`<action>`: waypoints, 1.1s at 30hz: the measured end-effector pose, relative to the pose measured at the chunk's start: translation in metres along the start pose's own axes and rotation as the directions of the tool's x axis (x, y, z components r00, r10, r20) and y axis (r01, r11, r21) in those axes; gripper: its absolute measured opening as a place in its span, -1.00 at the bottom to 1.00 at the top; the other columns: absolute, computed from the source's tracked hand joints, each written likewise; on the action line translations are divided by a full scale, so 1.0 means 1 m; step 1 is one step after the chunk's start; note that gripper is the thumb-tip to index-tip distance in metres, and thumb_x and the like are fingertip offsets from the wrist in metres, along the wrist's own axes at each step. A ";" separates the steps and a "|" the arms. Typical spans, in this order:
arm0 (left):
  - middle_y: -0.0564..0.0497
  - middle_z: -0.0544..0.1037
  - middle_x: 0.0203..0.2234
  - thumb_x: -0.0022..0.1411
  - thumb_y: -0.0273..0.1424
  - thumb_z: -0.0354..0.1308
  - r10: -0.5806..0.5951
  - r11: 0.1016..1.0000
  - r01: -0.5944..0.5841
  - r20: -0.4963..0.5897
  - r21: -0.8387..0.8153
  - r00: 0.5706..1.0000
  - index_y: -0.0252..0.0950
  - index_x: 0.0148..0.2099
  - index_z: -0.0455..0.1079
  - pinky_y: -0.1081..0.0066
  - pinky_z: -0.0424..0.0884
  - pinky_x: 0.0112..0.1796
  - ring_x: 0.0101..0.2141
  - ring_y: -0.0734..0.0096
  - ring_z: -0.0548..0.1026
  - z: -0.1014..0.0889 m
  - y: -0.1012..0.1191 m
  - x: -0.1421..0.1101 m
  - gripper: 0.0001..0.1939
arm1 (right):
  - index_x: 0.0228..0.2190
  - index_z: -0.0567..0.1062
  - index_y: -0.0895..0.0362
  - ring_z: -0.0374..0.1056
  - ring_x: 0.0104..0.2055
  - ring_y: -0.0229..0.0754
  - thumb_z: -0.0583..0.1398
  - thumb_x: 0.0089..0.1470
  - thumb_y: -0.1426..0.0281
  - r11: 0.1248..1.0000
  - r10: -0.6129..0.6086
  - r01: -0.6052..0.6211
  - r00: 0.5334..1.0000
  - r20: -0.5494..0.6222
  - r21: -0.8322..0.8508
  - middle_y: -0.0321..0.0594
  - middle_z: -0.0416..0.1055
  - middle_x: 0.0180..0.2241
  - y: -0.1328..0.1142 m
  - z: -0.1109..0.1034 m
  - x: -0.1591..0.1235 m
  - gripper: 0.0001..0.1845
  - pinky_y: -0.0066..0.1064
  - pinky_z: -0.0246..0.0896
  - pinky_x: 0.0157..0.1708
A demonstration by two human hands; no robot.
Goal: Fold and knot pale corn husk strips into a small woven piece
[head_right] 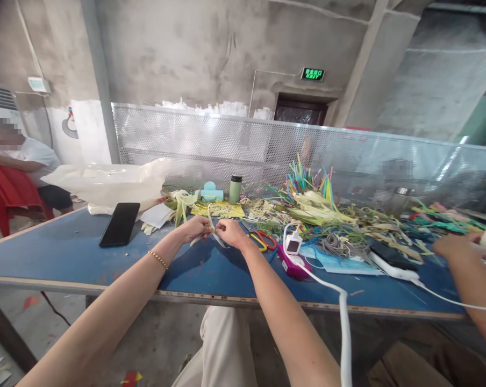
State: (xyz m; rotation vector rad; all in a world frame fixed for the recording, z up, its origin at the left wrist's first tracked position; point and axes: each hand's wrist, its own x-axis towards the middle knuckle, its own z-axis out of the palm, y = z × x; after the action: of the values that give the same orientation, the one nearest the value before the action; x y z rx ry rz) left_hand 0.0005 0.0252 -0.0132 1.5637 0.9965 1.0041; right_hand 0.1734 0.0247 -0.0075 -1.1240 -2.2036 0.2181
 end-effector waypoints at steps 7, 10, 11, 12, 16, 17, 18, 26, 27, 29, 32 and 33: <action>0.07 0.33 -0.77 -0.05 -0.44 0.31 0.024 1.000 -0.024 0.024 0.011 0.999 -0.38 -0.61 0.33 0.56 0.04 -0.65 -0.70 0.63 0.20 -0.005 0.005 -0.006 -0.77 | -0.52 0.51 0.19 0.19 -0.53 -0.32 0.21 -0.03 0.51 0.999 0.008 -0.007 1.000 -0.010 0.037 -0.32 0.39 -0.58 0.001 -0.001 0.000 -0.93 -0.48 0.05 -0.46; 0.08 0.33 -0.75 -0.08 -0.43 0.31 0.029 1.000 -0.029 0.020 0.000 0.999 -0.37 -0.61 0.32 0.55 0.04 -0.64 -0.69 0.64 0.18 -0.003 0.006 -0.008 -0.77 | -0.51 0.51 0.19 0.22 -0.52 -0.30 0.21 -0.03 0.50 0.999 0.008 -0.007 1.000 -0.022 0.049 -0.30 0.40 -0.57 0.000 -0.001 -0.002 -0.93 -0.48 0.06 -0.46; 0.08 0.33 -0.75 -0.09 -0.43 0.31 0.032 0.999 -0.031 0.018 -0.004 0.999 -0.37 -0.61 0.32 0.54 0.05 -0.64 -0.69 0.64 0.18 -0.003 0.006 -0.009 -0.77 | -0.50 0.52 0.19 0.24 -0.51 -0.30 0.20 -0.02 0.49 0.999 0.008 -0.007 1.000 -0.027 0.054 -0.29 0.42 -0.56 0.000 -0.002 -0.002 -0.92 -0.47 0.08 -0.45; 0.09 0.32 -0.74 -0.11 -0.42 0.31 0.034 0.999 -0.034 0.018 -0.007 0.999 -0.36 -0.62 0.31 0.54 0.05 -0.63 -0.69 0.64 0.17 -0.002 0.006 -0.009 -0.76 | -0.48 0.53 0.19 0.26 -0.49 -0.29 0.19 0.00 0.47 0.998 0.011 -0.008 0.999 -0.036 0.064 -0.27 0.44 -0.54 -0.001 -0.002 -0.002 -0.89 -0.47 0.09 -0.44; 0.12 0.31 -0.74 -0.16 -0.41 0.33 0.034 0.999 -0.034 0.063 -0.006 0.997 -0.37 -0.58 0.37 0.52 0.06 -0.62 -0.67 0.62 0.18 0.002 0.006 -0.011 -0.81 | -0.39 0.57 0.20 0.33 -0.41 -0.24 0.17 0.06 0.34 0.979 0.040 -0.024 0.996 -0.075 0.201 -0.19 0.50 -0.44 -0.003 -0.004 0.000 -0.79 -0.43 0.17 -0.37; 0.11 0.33 -0.73 -0.17 -0.41 0.33 0.028 1.000 -0.027 0.089 -0.004 0.996 -0.38 -0.55 0.40 0.51 0.07 -0.61 -0.67 0.62 0.19 0.003 0.006 -0.012 -0.83 | -0.39 0.57 0.20 0.34 -0.40 -0.24 0.20 0.03 0.32 0.968 0.050 -0.030 0.996 -0.078 0.248 -0.19 0.51 -0.43 -0.004 -0.003 0.000 -0.79 -0.43 0.18 -0.37; 0.10 0.35 -0.72 -0.17 -0.41 0.33 0.020 1.000 -0.020 0.115 -0.002 0.993 -0.39 -0.53 0.42 0.50 0.07 -0.61 -0.66 0.61 0.20 0.003 0.006 -0.013 -0.84 | -0.41 0.56 0.21 0.33 -0.41 -0.24 0.23 -0.01 0.31 0.956 0.063 -0.037 0.995 -0.078 0.290 -0.21 0.50 -0.44 -0.004 -0.002 0.001 -0.79 -0.44 0.17 -0.38; 0.11 0.27 -0.74 -0.10 -0.24 0.37 0.041 0.993 -0.022 0.159 -0.119 0.986 -0.38 -0.57 0.36 0.47 0.01 -0.59 -0.65 0.61 0.19 0.000 0.008 -0.014 -0.67 | -0.53 0.41 0.15 0.03 -0.67 -0.37 0.26 -0.08 0.21 0.813 0.219 -0.184 0.976 0.004 0.553 -0.43 0.21 -0.71 -0.013 -0.002 0.000 -0.74 -0.49 -0.07 -0.65; 0.11 0.26 -0.74 -0.09 -0.22 0.37 0.047 0.993 -0.031 0.143 -0.116 0.989 -0.37 -0.57 0.35 0.47 -0.01 -0.59 -0.65 0.61 0.17 0.000 0.008 -0.014 -0.65 | -0.53 0.40 0.14 0.00 -0.68 -0.38 0.26 -0.08 0.19 0.795 0.221 -0.193 0.975 0.021 0.575 -0.44 0.20 -0.72 -0.014 -0.003 0.000 -0.73 -0.49 -0.10 -0.66; 0.11 0.26 -0.76 -0.10 -0.21 0.38 0.056 0.994 -0.045 0.119 -0.096 0.991 -0.37 -0.58 0.35 0.47 -0.04 -0.60 -0.66 0.62 0.15 0.001 0.006 -0.013 -0.64 | -0.54 0.40 0.14 -0.01 -0.70 -0.38 0.27 -0.08 0.18 0.782 0.216 -0.195 0.976 0.035 0.593 -0.44 0.19 -0.73 -0.016 -0.004 -0.001 -0.72 -0.49 -0.13 -0.68; 0.10 0.27 -0.76 -0.11 -0.24 0.38 0.059 0.996 -0.052 0.107 -0.071 0.993 -0.37 -0.59 0.34 0.47 -0.05 -0.60 -0.67 0.62 0.15 0.003 0.004 -0.012 -0.66 | -0.54 0.41 0.14 0.00 -0.69 -0.38 0.27 -0.08 0.20 0.796 0.210 -0.175 0.978 0.007 0.579 -0.43 0.22 -0.72 -0.017 -0.005 -0.001 -0.73 -0.49 -0.11 -0.65; 0.10 0.27 -0.76 -0.11 -0.24 0.38 0.056 0.996 -0.049 0.105 -0.068 0.993 -0.37 -0.60 0.34 0.47 -0.06 -0.60 -0.67 0.62 0.15 0.004 0.003 -0.012 -0.66 | -0.54 0.41 0.15 0.01 -0.68 -0.38 0.27 -0.08 0.20 0.802 0.210 -0.168 0.978 -0.007 0.573 -0.43 0.22 -0.72 -0.018 -0.005 -0.001 -0.73 -0.49 -0.10 -0.64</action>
State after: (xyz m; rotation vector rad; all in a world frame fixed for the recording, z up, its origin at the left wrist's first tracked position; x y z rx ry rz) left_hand 0.0008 0.0122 -0.0125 1.5801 0.8446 0.9686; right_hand 0.1649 0.0127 0.0032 -0.9784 -1.7707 0.8546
